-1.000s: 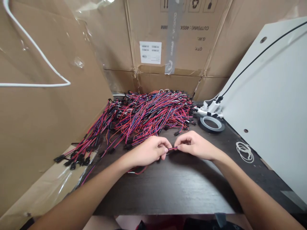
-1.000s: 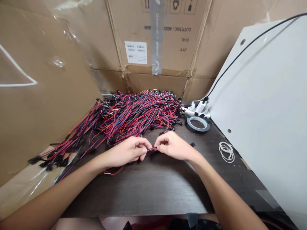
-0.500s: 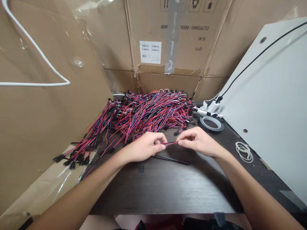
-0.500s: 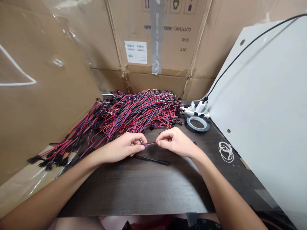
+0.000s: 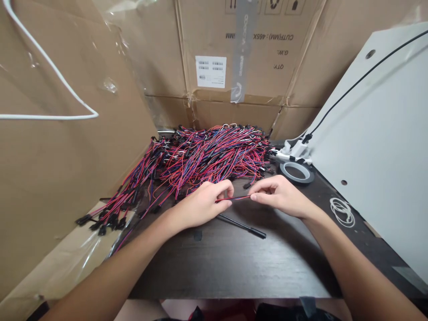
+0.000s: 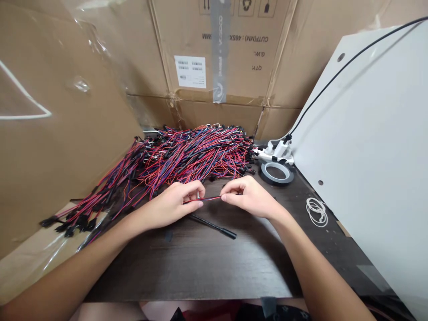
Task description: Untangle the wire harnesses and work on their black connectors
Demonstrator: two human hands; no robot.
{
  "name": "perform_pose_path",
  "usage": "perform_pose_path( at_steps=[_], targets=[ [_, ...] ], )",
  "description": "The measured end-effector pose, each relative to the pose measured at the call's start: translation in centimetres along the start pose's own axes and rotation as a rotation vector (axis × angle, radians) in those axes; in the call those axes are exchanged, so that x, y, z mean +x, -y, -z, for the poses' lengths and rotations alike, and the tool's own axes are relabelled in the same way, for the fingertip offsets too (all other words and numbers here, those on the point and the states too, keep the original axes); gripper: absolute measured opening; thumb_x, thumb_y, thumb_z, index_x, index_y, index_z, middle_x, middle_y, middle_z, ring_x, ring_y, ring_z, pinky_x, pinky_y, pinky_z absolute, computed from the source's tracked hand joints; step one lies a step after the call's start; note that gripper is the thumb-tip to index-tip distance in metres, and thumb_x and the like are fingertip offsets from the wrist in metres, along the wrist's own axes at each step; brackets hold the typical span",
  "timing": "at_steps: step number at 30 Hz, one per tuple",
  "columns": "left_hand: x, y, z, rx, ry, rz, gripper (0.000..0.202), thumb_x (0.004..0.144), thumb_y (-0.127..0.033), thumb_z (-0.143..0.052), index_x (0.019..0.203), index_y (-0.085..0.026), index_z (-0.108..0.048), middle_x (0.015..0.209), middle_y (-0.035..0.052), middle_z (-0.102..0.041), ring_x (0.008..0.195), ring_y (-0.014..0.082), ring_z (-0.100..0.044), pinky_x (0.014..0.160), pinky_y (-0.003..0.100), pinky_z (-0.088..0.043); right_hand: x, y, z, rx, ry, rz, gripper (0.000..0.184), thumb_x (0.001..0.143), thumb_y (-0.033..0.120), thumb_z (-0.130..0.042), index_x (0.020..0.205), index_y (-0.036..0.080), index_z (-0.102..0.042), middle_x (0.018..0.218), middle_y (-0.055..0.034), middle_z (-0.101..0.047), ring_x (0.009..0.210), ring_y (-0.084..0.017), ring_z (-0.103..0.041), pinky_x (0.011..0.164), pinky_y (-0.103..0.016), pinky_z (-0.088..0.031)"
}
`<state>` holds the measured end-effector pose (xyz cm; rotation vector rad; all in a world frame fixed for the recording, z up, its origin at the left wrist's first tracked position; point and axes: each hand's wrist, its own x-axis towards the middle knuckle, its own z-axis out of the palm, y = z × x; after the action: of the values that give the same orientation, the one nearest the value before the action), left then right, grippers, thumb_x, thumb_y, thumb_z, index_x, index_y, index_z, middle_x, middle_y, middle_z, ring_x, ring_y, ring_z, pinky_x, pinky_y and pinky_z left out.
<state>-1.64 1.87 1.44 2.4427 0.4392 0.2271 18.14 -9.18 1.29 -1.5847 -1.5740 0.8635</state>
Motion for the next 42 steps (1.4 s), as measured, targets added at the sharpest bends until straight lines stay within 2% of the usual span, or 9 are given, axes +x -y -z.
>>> perform_pose_path(
  at_steps=[5, 10, 18, 21, 25, 29, 33, 37, 42],
  targets=[
    [0.0, 0.1, 0.0, 0.033, -0.016, -0.013, 0.011, 0.082, -0.02, -0.051, 0.093, -0.018, -0.053, 0.081, -0.0008, -0.057, 0.072, 0.0123, -0.05, 0.068, 0.025, -0.037, -0.1, 0.1, 0.0, -0.021, -0.016, -0.011, 0.021, 0.076, 0.03, -0.058, 0.072, 0.012, -0.067, 0.055, 0.0008, -0.049, 0.052, -0.009, -0.039, 0.051, -0.022, -0.031],
    [0.2, 0.4, 0.0, -0.04, -0.094, -0.001, 0.006, 0.081, -0.018, -0.052, 0.087, -0.018, -0.054, 0.074, -0.002, -0.055, 0.069, 0.0113, -0.05, 0.065, 0.024, -0.038, -0.1, 0.0, 0.2, -0.025, -0.034, 0.003, 0.023, 0.076, 0.032, -0.058, 0.072, 0.012, -0.067, 0.053, 0.0011, -0.046, 0.051, -0.009, -0.036, 0.048, -0.022, -0.029],
    [0.4, 0.3, -0.1, -0.192, -0.166, -0.003, 0.029, 0.07, 0.0, -0.043, 0.09, -0.015, -0.056, 0.08, 0.0004, -0.061, 0.072, 0.0106, -0.055, 0.068, 0.022, -0.044, -0.2, 0.0, 0.8, -0.087, -0.172, -0.002, 0.024, 0.075, 0.032, -0.058, 0.073, 0.012, -0.071, 0.065, -0.0051, -0.061, 0.056, -0.012, -0.047, 0.051, -0.024, -0.035],
    [0.5, 0.3, -0.1, -0.141, -0.211, -0.047, 0.031, 0.07, 0.001, -0.044, 0.094, -0.015, -0.057, 0.087, 0.0012, -0.063, 0.077, 0.0113, -0.058, 0.074, 0.023, -0.046, -0.3, 0.0, 1.0, -0.082, -0.235, 0.011, 0.024, 0.075, 0.033, -0.059, 0.073, 0.012, -0.071, 0.069, -0.0065, -0.064, 0.06, -0.014, -0.051, 0.052, -0.024, -0.037],
    [0.4, 0.5, 0.0, 0.078, -0.253, -0.123, 0.032, 0.073, -0.002, -0.049, 0.101, -0.017, -0.057, 0.102, 0.0031, -0.063, 0.094, 0.0151, -0.057, 0.087, 0.028, -0.044, -0.3, -0.2, 1.3, -0.07, -0.307, 0.024, 0.022, 0.073, 0.032, -0.061, 0.07, 0.013, -0.071, 0.065, -0.0053, -0.064, 0.058, -0.013, -0.051, 0.052, -0.024, -0.037],
    [0.2, 0.6, 0.0, 0.229, -0.206, -0.108, 0.029, 0.079, -0.016, -0.056, 0.108, -0.018, -0.055, 0.109, 0.0045, -0.061, 0.099, 0.0183, -0.057, 0.09, 0.032, -0.043, -0.3, -0.2, 1.5, -0.056, -0.389, 0.054, 0.02, 0.073, 0.031, -0.062, 0.068, 0.013, -0.07, 0.063, -0.0044, -0.064, 0.057, -0.013, -0.051, 0.053, -0.025, -0.038],
    [0.1, 0.4, 0.0, 0.238, -0.117, -0.053, 0.038, 0.078, -0.031, -0.064, 0.113, -0.02, -0.053, 0.111, 0.0032, -0.061, 0.094, 0.0191, -0.059, 0.085, 0.032, -0.046, -0.3, -0.2, 1.6, -0.022, -0.424, 0.067, 0.019, 0.073, 0.031, -0.063, 0.068, 0.014, -0.07, 0.067, -0.0057, -0.066, 0.061, -0.015, -0.055, 0.057, -0.026, -0.042],
    [0.1, 0.8, -0.2, 0.218, -0.119, -0.056, 0.033, 0.08, -0.021, -0.057, 0.113, -0.02, -0.054, 0.109, 0.0041, -0.062, 0.095, 0.0189, -0.059, 0.085, 0.032, -0.045, -0.2, -0.2, 1.6, -0.008, -0.454, 0.068, 0.019, 0.071, 0.031, -0.064, 0.068, 0.014, -0.07, 0.062, -0.0039, -0.064, 0.055, -0.012, -0.052, 0.053, -0.025, -0.041],
    [0.3, 1.2, -0.3, 0.178, -0.162, -0.051, 0.03, 0.08, -0.011, -0.048, 0.109, -0.018, -0.056, 0.103, 0.0042, -0.065, 0.093, 0.0177, -0.06, 0.083, 0.031, -0.045, -0.3, 0.1, 1.7, 0.029, -0.517, 0.052, 0.016, 0.07, 0.029, -0.064, 0.066, 0.014, -0.069, 0.049, -0.0001, -0.053, 0.045, -0.009, -0.041, 0.043, -0.023, -0.032]
  ],
)
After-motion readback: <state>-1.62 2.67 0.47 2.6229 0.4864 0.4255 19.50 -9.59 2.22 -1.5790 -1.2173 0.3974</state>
